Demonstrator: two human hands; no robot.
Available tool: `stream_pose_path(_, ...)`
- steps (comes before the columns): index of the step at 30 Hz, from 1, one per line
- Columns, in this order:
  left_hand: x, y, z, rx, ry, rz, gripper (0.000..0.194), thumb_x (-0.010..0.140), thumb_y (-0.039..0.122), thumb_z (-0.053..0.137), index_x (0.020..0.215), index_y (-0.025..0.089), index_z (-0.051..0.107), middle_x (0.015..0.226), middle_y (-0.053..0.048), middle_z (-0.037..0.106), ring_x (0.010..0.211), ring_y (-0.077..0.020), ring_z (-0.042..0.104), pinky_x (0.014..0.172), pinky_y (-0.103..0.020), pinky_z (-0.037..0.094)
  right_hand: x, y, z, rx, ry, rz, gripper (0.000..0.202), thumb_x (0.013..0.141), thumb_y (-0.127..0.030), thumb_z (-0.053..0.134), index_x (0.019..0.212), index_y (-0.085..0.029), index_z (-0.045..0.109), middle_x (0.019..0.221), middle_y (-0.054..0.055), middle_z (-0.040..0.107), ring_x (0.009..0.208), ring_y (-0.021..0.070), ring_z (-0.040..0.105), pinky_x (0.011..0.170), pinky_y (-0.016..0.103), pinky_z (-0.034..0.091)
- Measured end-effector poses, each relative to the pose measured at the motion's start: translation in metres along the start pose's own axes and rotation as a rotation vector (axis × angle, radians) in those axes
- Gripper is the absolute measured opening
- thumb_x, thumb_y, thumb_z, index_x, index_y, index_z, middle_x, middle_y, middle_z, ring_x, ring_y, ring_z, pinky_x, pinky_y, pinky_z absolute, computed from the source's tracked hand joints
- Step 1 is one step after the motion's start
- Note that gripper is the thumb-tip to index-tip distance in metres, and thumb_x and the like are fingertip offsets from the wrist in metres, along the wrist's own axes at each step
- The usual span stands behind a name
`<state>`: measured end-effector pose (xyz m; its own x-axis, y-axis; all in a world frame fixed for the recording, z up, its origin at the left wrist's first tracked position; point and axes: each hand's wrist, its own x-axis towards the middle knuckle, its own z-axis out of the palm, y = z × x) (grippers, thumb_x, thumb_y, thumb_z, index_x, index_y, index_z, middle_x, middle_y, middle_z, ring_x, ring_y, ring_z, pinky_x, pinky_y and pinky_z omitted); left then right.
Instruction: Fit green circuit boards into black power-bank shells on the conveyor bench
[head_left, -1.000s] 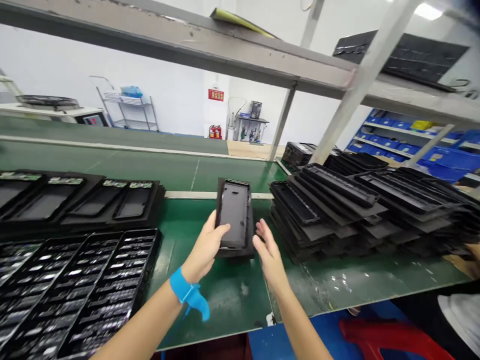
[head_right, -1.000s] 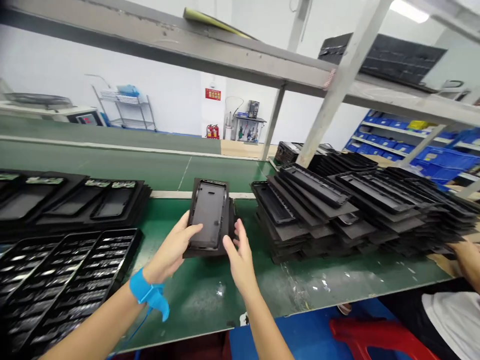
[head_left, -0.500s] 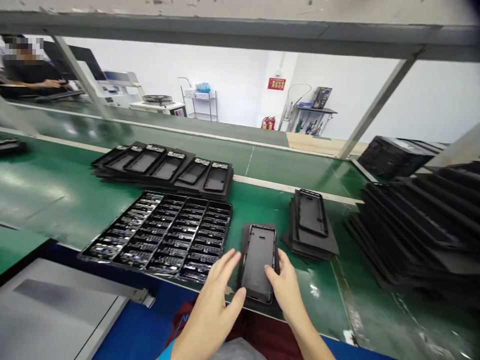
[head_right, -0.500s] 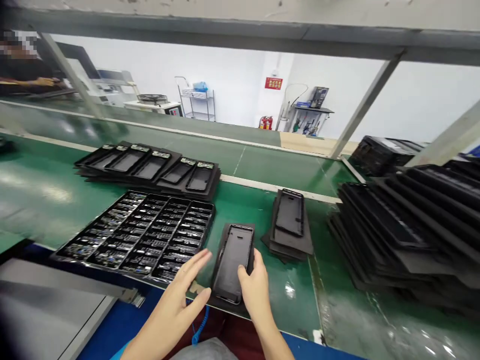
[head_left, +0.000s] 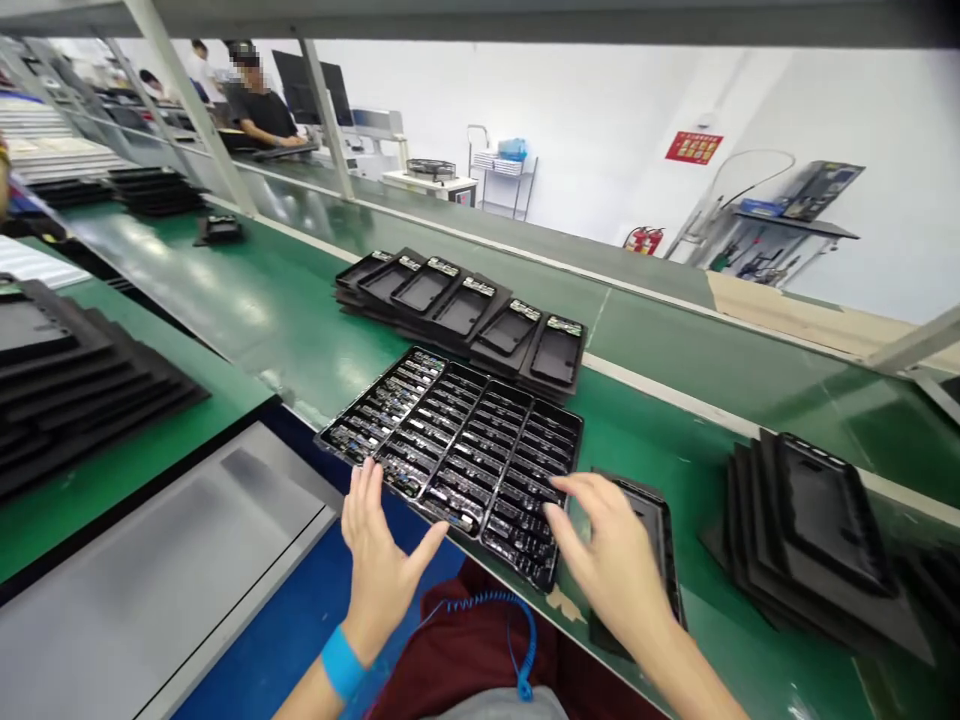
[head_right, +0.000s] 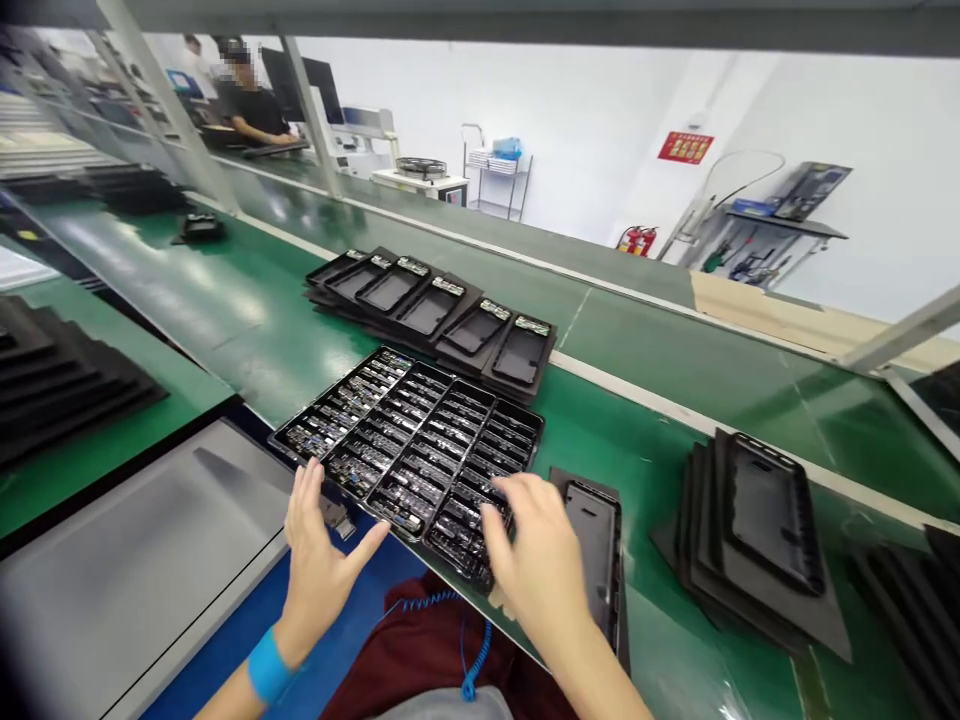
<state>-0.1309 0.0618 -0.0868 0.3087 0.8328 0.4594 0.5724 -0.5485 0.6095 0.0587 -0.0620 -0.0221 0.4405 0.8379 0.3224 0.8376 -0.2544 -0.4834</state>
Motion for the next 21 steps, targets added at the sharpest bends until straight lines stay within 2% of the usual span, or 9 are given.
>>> stream_pose_path(2, 0.002, -0.012, 0.002, 0.019, 0.000, -0.044, 0.096, 0.075, 0.046, 0.062, 0.144, 0.018, 0.001, 0.151, -0.020, 0.015, 0.140, -0.0328, 0.008, 0.109, -0.058, 0.013, 0.032, -0.036, 0.023, 0.032, -0.124, -0.115, 0.020, 0.086, -0.025, 0.048, 0.098, -0.017, 0.062, 0.096, 0.008, 0.064, 0.093, 0.0221, 0.056, 0.083, 0.035, 0.048)
stream_pose_path(5, 0.003, -0.023, 0.006, 0.029, -0.019, -0.071, 0.099, 0.075, 0.050, 0.060, 0.144, 0.018, -0.002, 0.151, -0.021, 0.015, 0.140, -0.0324, 0.008, 0.108, -0.058, 0.015, 0.068, -0.082, 0.066, 0.043, -0.267, -0.238, 0.016, 0.083, -0.022, 0.053, 0.094, -0.019, 0.064, 0.093, 0.006, 0.065, 0.092, 0.0204, 0.056, 0.085, 0.033, 0.047)
stream_pose_path(8, 0.001, -0.027, 0.008, 0.038, -0.030, -0.073, 0.100, 0.074, 0.051, 0.060, 0.144, 0.018, -0.003, 0.151, -0.021, 0.017, 0.140, -0.0316, 0.010, 0.108, -0.056, 0.017, 0.086, -0.104, 0.101, 0.034, -0.368, -0.261, 0.010, 0.080, -0.020, 0.057, 0.083, -0.016, 0.065, 0.085, 0.008, 0.066, 0.089, 0.0215, 0.058, 0.083, 0.035, 0.046)
stream_pose_path(10, 0.000, -0.028, 0.008, 0.043, -0.037, -0.074, 0.101, 0.074, 0.051, 0.060, 0.144, 0.017, -0.003, 0.150, -0.021, 0.018, 0.140, -0.0314, 0.010, 0.108, -0.056, 0.018, 0.089, -0.110, 0.114, 0.041, -0.410, -0.231, 0.007, 0.080, -0.019, 0.057, 0.080, -0.015, 0.063, 0.082, 0.006, 0.065, 0.087, 0.0202, 0.059, 0.081, 0.036, 0.047)
stream_pose_path(13, 0.000, -0.028, 0.007, 0.044, -0.046, -0.073, 0.101, 0.073, 0.050, 0.061, 0.144, 0.016, -0.002, 0.150, -0.021, 0.018, 0.140, -0.0310, 0.010, 0.108, -0.055, 0.017, 0.088, -0.112, 0.120, 0.100, -0.434, -0.169, 0.006, 0.082, -0.017, 0.057, 0.078, -0.014, 0.060, 0.082, 0.003, 0.063, 0.088, 0.0184, 0.058, 0.081, 0.038, 0.046)
stream_pose_path(17, 0.001, -0.029, 0.004, 0.025, -0.045, -0.073, 0.101, 0.073, 0.049, 0.062, 0.145, 0.019, -0.002, 0.150, -0.021, 0.019, 0.139, -0.0322, 0.011, 0.107, -0.058, 0.016, 0.086, -0.112, 0.112, 0.297, -0.392, -0.053, 0.008, 0.077, -0.011, 0.053, 0.074, -0.015, 0.058, 0.076, 0.006, 0.062, 0.085, 0.0208, 0.057, 0.081, 0.039, 0.044)
stream_pose_path(21, 0.004, -0.019, -0.008, -0.049, -0.024, -0.064, 0.084, 0.079, 0.042, 0.058, 0.144, 0.021, 0.009, 0.148, -0.019, 0.025, 0.138, -0.0323, 0.018, 0.105, -0.059, 0.024, 0.085, -0.100, 0.090, 0.621, -0.331, 0.133, 0.005, 0.080, -0.022, 0.050, 0.077, -0.018, 0.052, 0.069, 0.002, 0.058, 0.064, 0.0148, 0.055, 0.063, 0.030, 0.048)
